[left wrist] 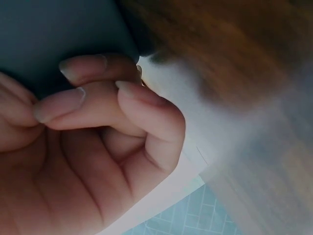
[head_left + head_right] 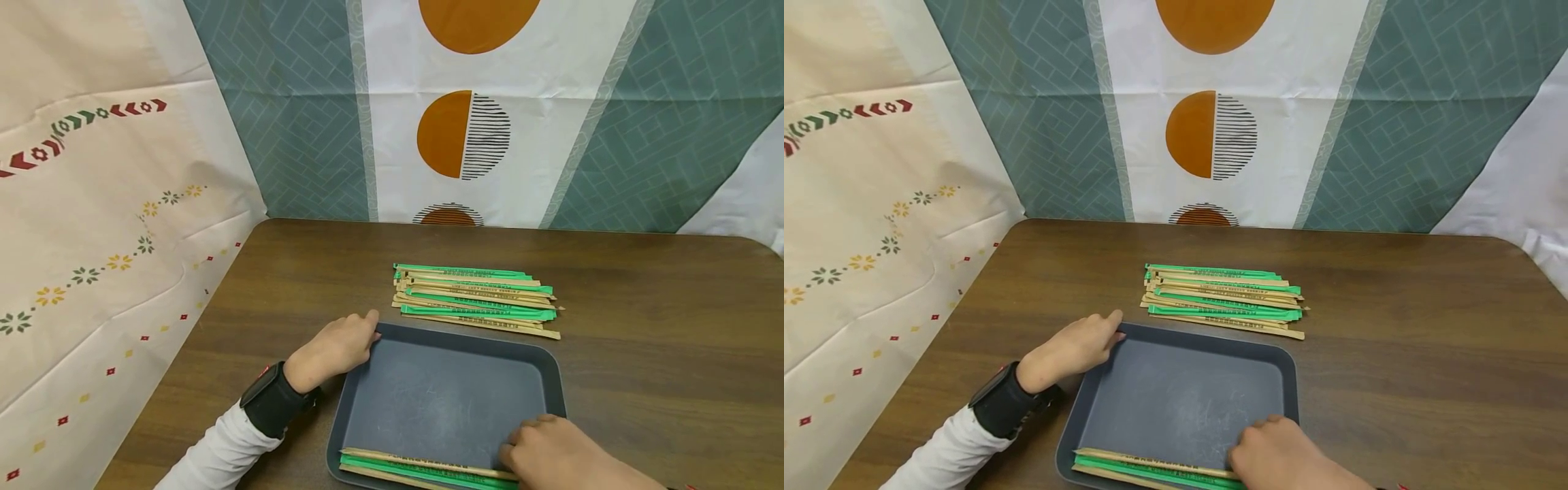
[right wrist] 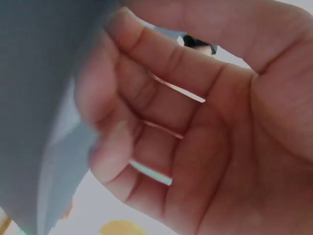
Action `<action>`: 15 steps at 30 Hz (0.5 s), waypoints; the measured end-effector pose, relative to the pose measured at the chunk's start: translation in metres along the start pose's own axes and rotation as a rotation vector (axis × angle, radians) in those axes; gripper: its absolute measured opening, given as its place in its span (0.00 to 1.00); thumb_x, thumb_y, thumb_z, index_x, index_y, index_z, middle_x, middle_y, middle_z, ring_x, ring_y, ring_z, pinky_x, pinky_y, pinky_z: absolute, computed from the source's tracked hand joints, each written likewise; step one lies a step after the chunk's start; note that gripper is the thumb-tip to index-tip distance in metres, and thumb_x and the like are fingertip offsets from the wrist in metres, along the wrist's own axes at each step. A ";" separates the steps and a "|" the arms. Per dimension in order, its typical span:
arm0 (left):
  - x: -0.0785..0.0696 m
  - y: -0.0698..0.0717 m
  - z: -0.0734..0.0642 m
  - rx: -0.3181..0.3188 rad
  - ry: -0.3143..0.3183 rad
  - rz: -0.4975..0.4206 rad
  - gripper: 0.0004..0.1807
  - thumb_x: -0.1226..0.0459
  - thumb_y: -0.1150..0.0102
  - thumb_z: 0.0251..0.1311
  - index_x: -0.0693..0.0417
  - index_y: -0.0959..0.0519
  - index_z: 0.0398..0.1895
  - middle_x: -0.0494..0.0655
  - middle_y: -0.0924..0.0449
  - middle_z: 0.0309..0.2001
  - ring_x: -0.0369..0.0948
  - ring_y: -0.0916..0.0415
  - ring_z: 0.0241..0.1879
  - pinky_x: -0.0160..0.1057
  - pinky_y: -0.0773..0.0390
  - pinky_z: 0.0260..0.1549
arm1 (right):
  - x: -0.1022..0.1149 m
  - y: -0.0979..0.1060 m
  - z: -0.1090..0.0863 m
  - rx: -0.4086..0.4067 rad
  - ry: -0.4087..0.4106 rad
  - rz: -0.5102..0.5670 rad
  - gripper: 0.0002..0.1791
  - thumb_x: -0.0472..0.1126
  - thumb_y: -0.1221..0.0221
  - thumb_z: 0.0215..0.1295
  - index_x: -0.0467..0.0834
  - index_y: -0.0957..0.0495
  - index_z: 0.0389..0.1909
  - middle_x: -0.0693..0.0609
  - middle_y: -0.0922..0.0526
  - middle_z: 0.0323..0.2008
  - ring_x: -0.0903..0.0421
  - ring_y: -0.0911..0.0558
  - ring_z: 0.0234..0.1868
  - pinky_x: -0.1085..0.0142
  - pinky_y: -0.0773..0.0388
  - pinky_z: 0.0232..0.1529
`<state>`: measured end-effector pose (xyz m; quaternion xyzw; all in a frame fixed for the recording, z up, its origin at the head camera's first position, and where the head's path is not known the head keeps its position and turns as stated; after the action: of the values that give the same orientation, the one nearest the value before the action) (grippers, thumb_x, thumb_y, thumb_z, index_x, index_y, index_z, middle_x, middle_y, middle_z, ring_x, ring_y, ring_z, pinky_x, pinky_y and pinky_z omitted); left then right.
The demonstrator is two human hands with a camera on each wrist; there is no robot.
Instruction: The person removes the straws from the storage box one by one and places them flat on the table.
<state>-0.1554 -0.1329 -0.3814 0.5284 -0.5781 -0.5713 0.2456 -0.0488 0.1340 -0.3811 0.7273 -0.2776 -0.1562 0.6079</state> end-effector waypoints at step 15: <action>-0.002 0.000 -0.001 -0.003 -0.013 0.017 0.07 0.68 0.46 0.68 0.60 0.34 0.35 0.49 0.34 0.19 0.42 0.35 0.16 0.36 0.38 0.17 | -0.058 0.078 -0.014 -0.667 -0.117 -0.097 0.16 0.34 0.24 0.37 0.54 0.18 0.26 0.65 0.21 0.27 0.68 0.25 0.24 0.72 0.29 0.21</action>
<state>-0.1540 -0.1319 -0.3806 0.5194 -0.5833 -0.5734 0.2475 -0.1040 0.1715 -0.3087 0.4906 -0.2109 -0.3085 0.7872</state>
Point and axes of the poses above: each hand's wrist, its own z-axis towards the middle knuckle, its own y-axis out of the back of the hand, x = y × z, the point moved 3 cm from there along z, towards the middle knuckle
